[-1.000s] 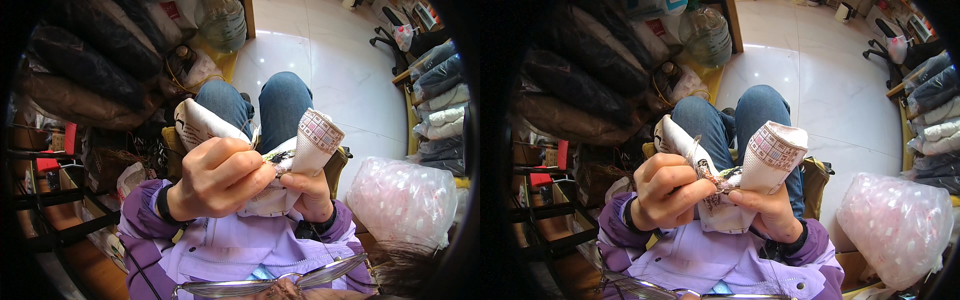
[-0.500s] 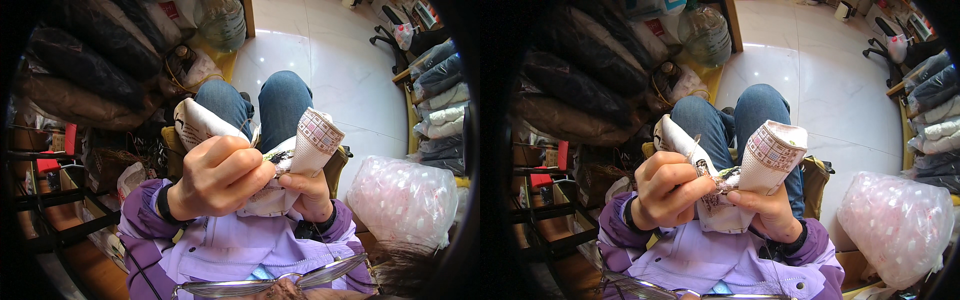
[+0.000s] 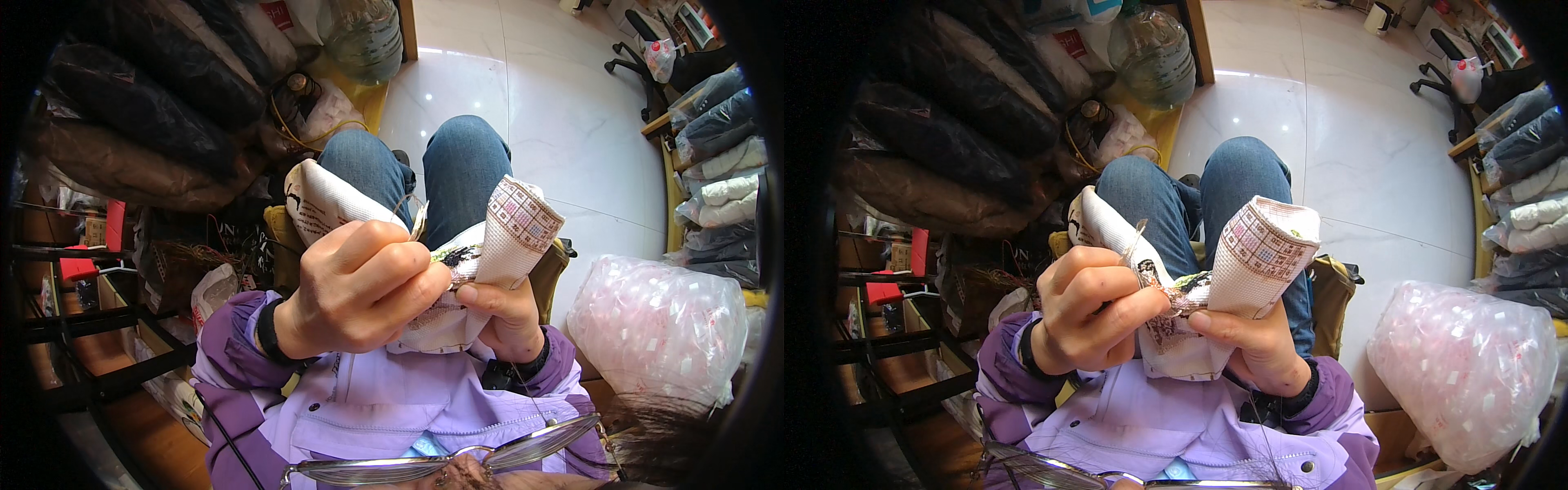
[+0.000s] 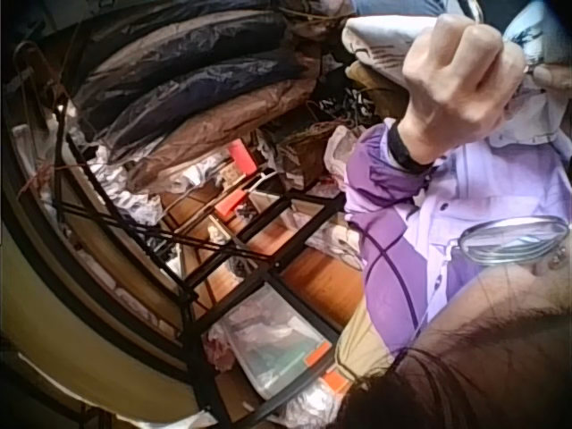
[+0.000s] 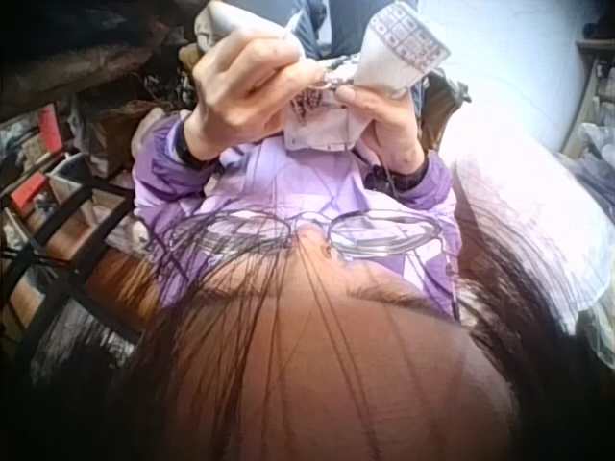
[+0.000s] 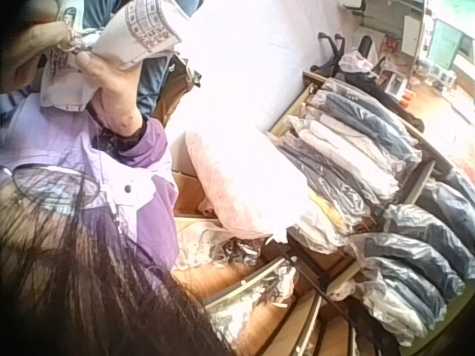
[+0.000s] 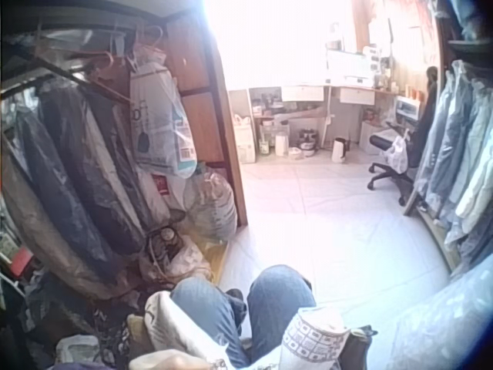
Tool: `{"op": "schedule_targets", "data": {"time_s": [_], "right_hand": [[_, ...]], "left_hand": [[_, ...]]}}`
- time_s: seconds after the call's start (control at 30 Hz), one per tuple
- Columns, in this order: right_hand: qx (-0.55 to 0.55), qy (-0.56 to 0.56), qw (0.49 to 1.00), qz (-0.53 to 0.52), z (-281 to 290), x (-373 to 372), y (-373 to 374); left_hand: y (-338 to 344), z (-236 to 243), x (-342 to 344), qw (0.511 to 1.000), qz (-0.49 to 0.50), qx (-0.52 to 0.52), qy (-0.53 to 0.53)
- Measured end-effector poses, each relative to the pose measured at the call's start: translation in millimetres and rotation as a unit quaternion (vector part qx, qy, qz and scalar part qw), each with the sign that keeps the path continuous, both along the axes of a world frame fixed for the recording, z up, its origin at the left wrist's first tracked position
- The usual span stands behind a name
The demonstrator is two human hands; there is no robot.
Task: The person is hand-sewing a piece of patterned fabric using a needle and thread. They repeatedly insert the needle, pull the thread through, and adjust the fabric to continue stitching.
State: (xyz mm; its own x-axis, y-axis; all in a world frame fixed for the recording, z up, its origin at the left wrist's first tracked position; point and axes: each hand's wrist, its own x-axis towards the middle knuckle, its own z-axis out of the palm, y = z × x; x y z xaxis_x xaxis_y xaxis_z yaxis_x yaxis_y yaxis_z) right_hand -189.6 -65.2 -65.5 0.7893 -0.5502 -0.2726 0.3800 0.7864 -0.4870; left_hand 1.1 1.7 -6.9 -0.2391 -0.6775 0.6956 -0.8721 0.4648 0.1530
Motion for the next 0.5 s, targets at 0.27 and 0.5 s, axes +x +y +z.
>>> {"op": "schedule_targets", "data": {"time_s": [0.27, 0.5], "right_hand": [[0.002, -0.003, 1.0, 0.001, 0.4, -0.4, 0.3], [-0.003, -0.004, 1.0, -0.005, 0.4, -0.1, 0.9]], "left_hand": [[-0.4, 0.9, -0.9, 1.0, -0.002, -0.003, -0.007], [-5.3, 4.7, 1.2, 0.999, -0.033, 0.009, -0.011]]}}
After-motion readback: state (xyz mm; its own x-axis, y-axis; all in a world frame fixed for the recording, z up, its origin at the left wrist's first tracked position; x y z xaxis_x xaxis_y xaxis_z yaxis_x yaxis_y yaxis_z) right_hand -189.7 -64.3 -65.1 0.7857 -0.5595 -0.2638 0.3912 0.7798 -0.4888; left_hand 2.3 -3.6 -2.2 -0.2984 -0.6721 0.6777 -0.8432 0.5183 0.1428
